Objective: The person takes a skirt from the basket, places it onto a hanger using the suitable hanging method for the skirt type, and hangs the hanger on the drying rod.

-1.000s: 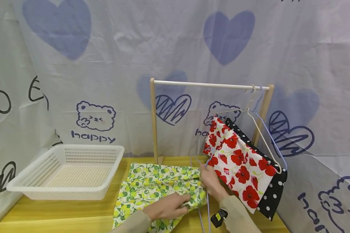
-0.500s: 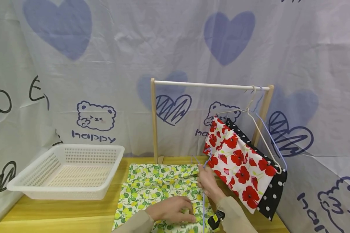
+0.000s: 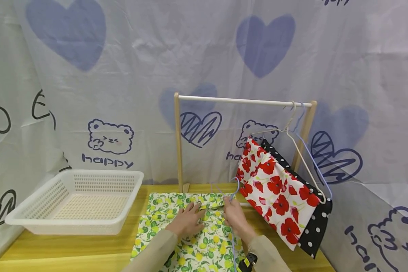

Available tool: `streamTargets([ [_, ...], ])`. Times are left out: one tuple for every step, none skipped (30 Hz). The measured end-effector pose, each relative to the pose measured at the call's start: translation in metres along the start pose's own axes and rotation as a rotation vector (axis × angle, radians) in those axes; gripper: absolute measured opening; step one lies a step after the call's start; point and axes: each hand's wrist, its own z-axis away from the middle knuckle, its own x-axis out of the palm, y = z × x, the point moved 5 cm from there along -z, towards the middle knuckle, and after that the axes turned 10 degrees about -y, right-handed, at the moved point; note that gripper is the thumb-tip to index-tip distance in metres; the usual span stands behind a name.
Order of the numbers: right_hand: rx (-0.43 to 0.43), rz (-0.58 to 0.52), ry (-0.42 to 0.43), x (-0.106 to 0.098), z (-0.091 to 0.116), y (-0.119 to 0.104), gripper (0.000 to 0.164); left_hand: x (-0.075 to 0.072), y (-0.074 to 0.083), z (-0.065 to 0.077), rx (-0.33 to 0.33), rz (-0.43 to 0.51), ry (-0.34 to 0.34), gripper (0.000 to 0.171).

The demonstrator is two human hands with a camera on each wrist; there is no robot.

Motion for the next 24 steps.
streamTargets([
  [0.004,0.010,0.002,0.002,0.000,0.001,0.027,0.001,-0.001,-0.001,-0.008,0.018,-0.009,0.058],
  [0.009,0.015,0.001,0.004,0.000,0.001,0.029,0.001,-0.002,-0.002,-0.013,0.038,-0.009,0.062],
  [0.008,0.017,0.003,0.005,0.001,0.001,0.030,0.000,-0.003,-0.003,-0.015,0.053,0.000,0.064],
  [-0.001,0.025,0.002,0.007,0.001,0.001,0.030,-0.002,-0.004,-0.004,-0.012,0.080,0.019,0.066],
  [-0.004,0.031,0.001,0.009,0.000,0.001,0.031,-0.005,-0.004,-0.004,-0.010,0.103,0.036,0.068],
  [-0.008,0.030,-0.006,0.011,0.000,0.001,0.032,-0.008,-0.004,-0.005,-0.008,0.120,0.052,0.069],
  [-0.012,0.030,-0.015,0.013,0.000,0.001,0.033,-0.011,-0.003,-0.006,-0.004,0.133,0.065,0.070],
  [-0.014,0.029,-0.022,0.015,0.000,0.001,0.033,-0.014,-0.003,-0.007,0.002,0.136,0.075,0.069],
  [-0.013,0.026,-0.031,0.017,0.000,0.001,0.033,-0.015,-0.002,-0.007,0.004,0.133,0.076,0.069],
  [-0.012,0.028,-0.040,0.020,0.000,0.002,0.032,-0.016,-0.002,-0.008,0.003,0.129,0.069,0.069],
  [-0.006,0.025,-0.048,0.021,0.000,0.003,0.031,-0.017,-0.002,-0.008,0.002,0.121,0.064,0.069],
  [-0.006,0.018,-0.055,0.023,0.001,0.003,0.031,-0.018,-0.002,-0.009,0.002,0.119,0.064,0.069],
  [-0.008,0.018,-0.059,0.025,0.001,0.003,0.030,-0.019,-0.003,-0.009,0.002,0.118,0.067,0.069],
  [-0.009,0.011,-0.066,0.026,0.002,0.002,0.030,-0.020,-0.004,-0.009,0.000,0.117,0.073,0.069],
  [-0.013,0.004,-0.076,0.028,0.002,0.001,0.029,-0.021,-0.004,-0.009,-0.004,0.116,0.077,0.068],
  [-0.016,-0.002,-0.087,0.029,0.002,0.001,0.029,-0.023,-0.005,-0.010,-0.008,0.112,0.081,0.068],
  [-0.017,-0.012,-0.102,0.031,0.002,-0.001,0.028,-0.023,-0.006,-0.010,-0.013,0.109,0.082,0.067],
  [-0.016,-0.019,-0.119,0.032,0.002,-0.002,0.027,-0.023,-0.007,-0.010,-0.018,0.103,0.078,0.065],
  [-0.011,-0.021,-0.137,0.033,0.002,-0.002,0.025,-0.023,-0.008,-0.010,-0.020,0.093,0.078,0.062],
  [-0.001,-0.013,-0.153,0.034,0.002,-0.002,0.024,-0.022,-0.008,-0.010,-0.019,0.085,0.084,0.059],
  [0.006,0.000,-0.167,0.034,0.001,-0.002,0.022,-0.022,-0.008,-0.009,-0.013,0.075,0.097,0.056],
  [0.013,0.023,-0.174,0.034,0.001,-0.002,0.022,-0.021,-0.009,-0.008,-0.002,0.075,0.123,0.051],
  [0.018,0.048,-0.175,0.033,0.000,-0.002,0.023,-0.021,-0.009,-0.007,0.019,0.089,0.160,0.045],
  [0.026,0.082,-0.177,0.031,-0.001,-0.002,0.024,-0.022,-0.008,-0.005,0.049,0.122,0.196,0.039],
])
